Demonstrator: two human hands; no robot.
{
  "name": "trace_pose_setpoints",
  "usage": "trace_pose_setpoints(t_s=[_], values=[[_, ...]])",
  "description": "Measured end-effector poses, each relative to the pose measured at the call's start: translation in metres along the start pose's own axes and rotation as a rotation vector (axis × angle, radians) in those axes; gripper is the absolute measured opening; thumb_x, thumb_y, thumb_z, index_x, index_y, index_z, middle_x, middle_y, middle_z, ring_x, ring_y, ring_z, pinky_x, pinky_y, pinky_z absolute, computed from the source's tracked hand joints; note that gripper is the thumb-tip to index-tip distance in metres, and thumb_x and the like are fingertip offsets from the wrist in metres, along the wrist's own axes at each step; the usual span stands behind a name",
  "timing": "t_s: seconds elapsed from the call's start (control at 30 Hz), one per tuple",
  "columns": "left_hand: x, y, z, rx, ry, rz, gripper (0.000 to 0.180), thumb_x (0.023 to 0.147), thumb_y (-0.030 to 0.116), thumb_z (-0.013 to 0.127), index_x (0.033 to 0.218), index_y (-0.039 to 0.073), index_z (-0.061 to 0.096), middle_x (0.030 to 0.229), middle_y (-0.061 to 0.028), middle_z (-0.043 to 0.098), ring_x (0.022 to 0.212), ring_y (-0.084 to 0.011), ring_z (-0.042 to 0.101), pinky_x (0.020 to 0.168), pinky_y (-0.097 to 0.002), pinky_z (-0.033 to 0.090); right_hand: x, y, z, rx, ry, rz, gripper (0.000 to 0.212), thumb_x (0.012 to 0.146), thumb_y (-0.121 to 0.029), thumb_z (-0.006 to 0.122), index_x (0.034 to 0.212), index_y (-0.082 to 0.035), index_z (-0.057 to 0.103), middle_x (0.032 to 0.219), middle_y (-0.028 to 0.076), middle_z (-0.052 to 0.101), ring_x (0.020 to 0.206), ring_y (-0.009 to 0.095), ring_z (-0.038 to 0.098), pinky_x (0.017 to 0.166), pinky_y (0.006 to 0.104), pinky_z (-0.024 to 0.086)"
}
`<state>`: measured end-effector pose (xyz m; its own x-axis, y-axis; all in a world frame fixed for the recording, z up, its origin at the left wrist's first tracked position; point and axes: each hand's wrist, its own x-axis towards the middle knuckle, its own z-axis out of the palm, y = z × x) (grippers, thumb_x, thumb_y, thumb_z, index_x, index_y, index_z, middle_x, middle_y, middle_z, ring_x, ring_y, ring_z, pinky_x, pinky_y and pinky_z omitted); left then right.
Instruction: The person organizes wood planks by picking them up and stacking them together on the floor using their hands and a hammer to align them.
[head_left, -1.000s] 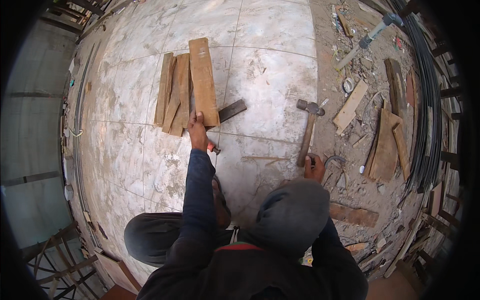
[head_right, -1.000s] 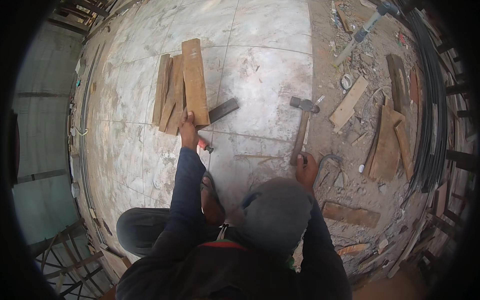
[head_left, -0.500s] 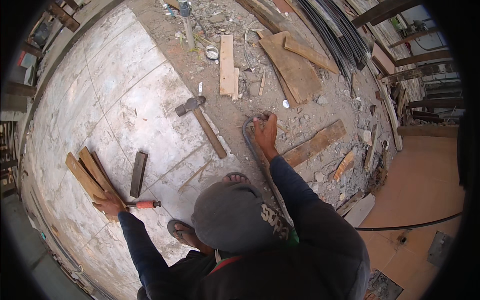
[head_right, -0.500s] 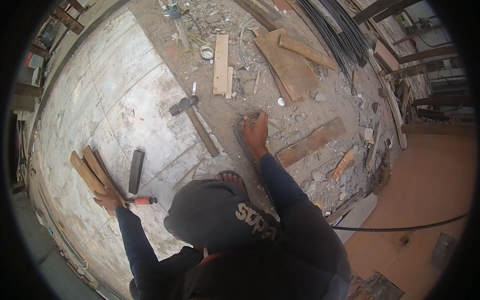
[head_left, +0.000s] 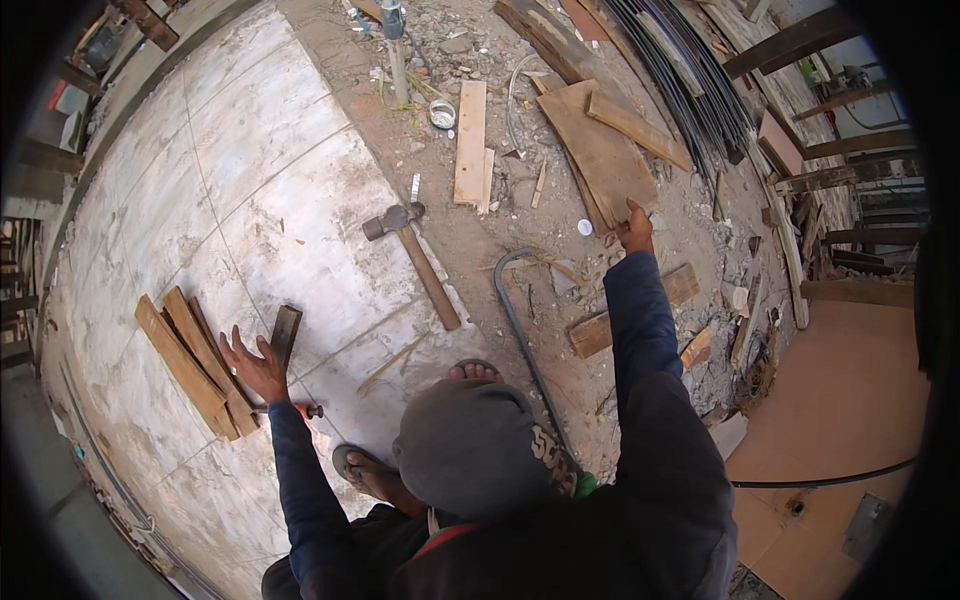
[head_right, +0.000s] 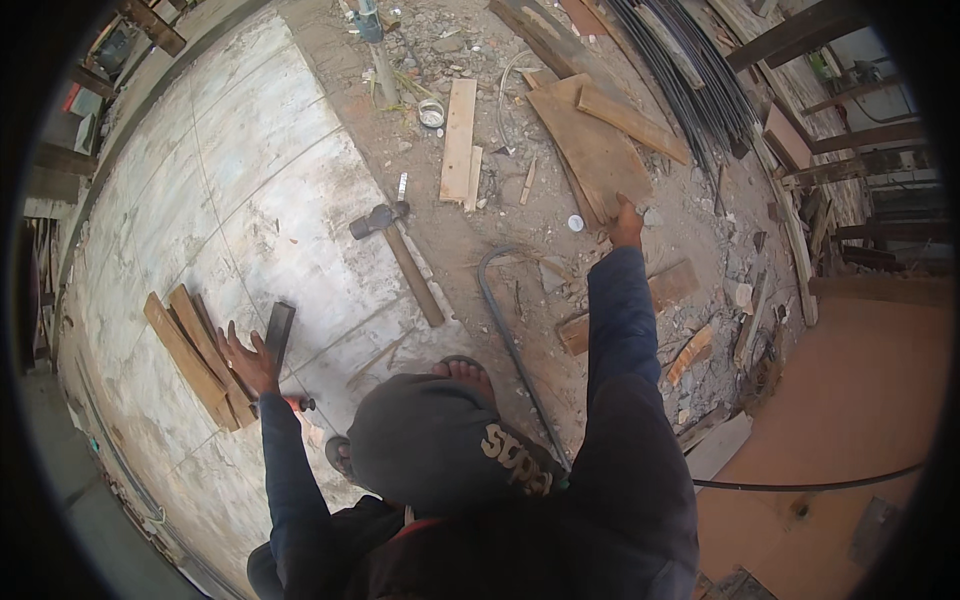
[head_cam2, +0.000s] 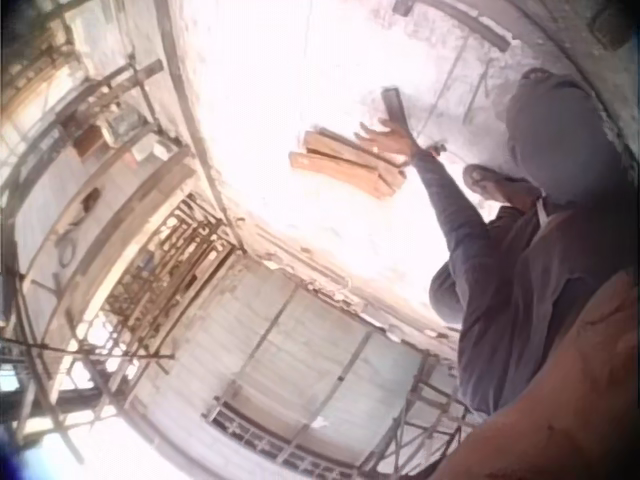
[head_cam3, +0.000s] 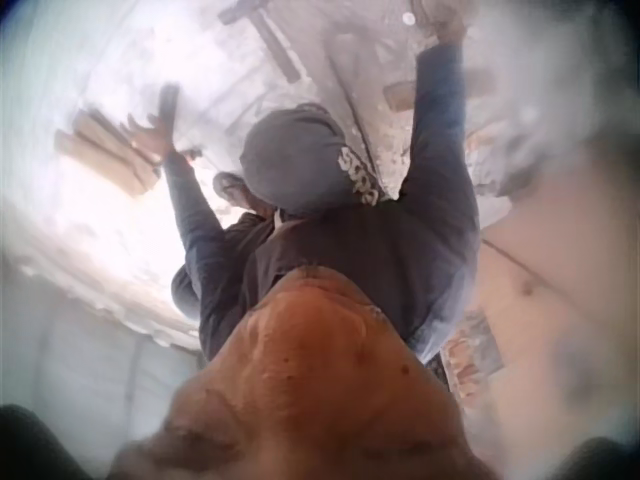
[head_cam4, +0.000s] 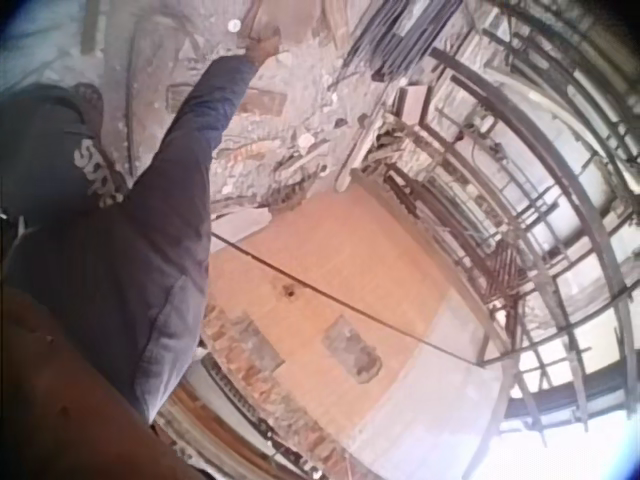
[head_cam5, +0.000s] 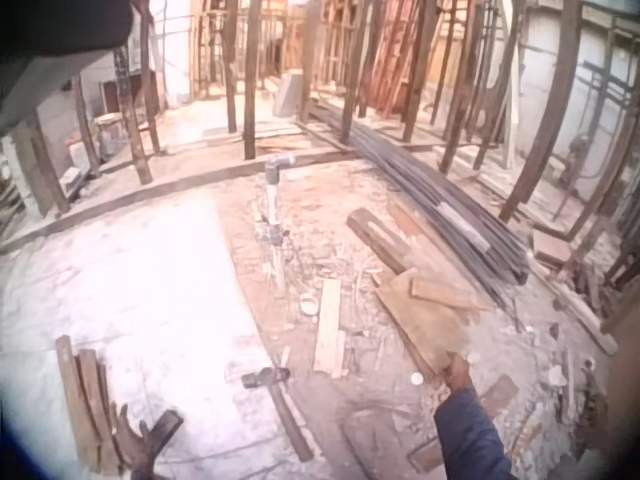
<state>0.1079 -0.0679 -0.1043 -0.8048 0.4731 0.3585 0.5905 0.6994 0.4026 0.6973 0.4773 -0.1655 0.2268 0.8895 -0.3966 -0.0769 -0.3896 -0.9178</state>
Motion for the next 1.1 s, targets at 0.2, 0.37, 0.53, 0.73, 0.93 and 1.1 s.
trace_pose_setpoints(t_s=[0.2, 0.37, 0.53, 0.73, 0.93, 1.1], values=[[-0.008, 0.006, -0.014, -0.026, -0.04, 0.013, 0.046, 0.091, 0.012, 0.06, 0.135, 0.005, 0.05, 0.144, -0.0256, 0.043, 0.13, -0.0448, 0.044, 0.105, -0.0508, 0.041, -0.068, 0.018, 0.11, -1.112, 0.611, -0.489, 0.059, 0.08, -0.04, 0.076, 0.12, 0.001, 0.062, 0.105, 0.022, 0.067, 0.094, 0.038, 0.066, 0.078, 0.0453, 0.053], [-0.03, 0.016, -0.003, -0.062, -0.106, 0.077, 0.048, 0.088, 0.007, 0.061, 0.134, 0.005, 0.05, 0.142, -0.025, 0.045, 0.13, -0.0444, 0.045, 0.105, -0.0505, 0.04, -0.147, 0.03, 0.24, -0.938, -0.373, -0.45, 0.07, 0.079, -0.052, 0.074, 0.116, 0.005, 0.06, 0.098, 0.028, 0.069, 0.098, 0.042, 0.067, 0.083, 0.0463, 0.052], [-0.038, 0.063, 0.015, -0.155, -0.187, 0.105, 0.047, 0.086, 0.005, 0.062, 0.133, 0.006, 0.051, 0.138, -0.023, 0.048, 0.13, -0.042, 0.044, 0.108, -0.0504, 0.037, -0.152, 0.104, 0.299, -0.879, -0.355, -0.349, 0.059, 0.084, -0.044, 0.075, 0.113, 0.005, 0.063, 0.091, 0.016, 0.072, 0.078, 0.029, 0.071, 0.072, 0.039, 0.055], [-0.041, 0.041, 0.005, -0.121, -0.148, 0.07, 0.048, 0.088, 0.007, 0.063, 0.135, 0.006, 0.05, 0.14, -0.0228, 0.047, 0.133, -0.0421, 0.042, 0.109, -0.0502, 0.036, -0.204, 0.07, 0.325, 0.311, -0.58, 0.434, 0.024, 0.098, -0.029, 0.061, 0.099, -0.005, 0.064, 0.082, 0.004, 0.064, 0.065, 0.015, 0.061, 0.055, 0.0317, 0.052], [-0.062, 0.039, 0.021, -0.122, -0.235, 0.043, 0.045, 0.09, 0.009, 0.061, 0.134, 0.004, 0.051, 0.141, -0.026, 0.045, 0.13, -0.0444, 0.043, 0.108, -0.051, 0.037, -0.169, 0.022, 0.254, -0.204, -0.667, 0.06, 0.045, 0.101, -0.039, 0.054, 0.128, -0.003, 0.059, 0.109, 0.009, 0.069, 0.087, 0.017, 0.066, 0.075, 0.0366, 0.054], [-0.048, 0.043, 0.015, -0.129, -0.23, 0.11, 0.044, 0.089, 0.007, 0.061, 0.133, 0.003, 0.052, 0.141, -0.0258, 0.045, 0.13, -0.044, 0.044, 0.108, -0.0501, 0.037, -0.167, -0.033, 0.228, -0.065, -0.788, 0.17, 0.062, 0.1, -0.054, 0.048, 0.135, -0.003, 0.054, 0.135, 0.012, 0.057, 0.118, 0.027, 0.056, 0.097, 0.0428, 0.044]])
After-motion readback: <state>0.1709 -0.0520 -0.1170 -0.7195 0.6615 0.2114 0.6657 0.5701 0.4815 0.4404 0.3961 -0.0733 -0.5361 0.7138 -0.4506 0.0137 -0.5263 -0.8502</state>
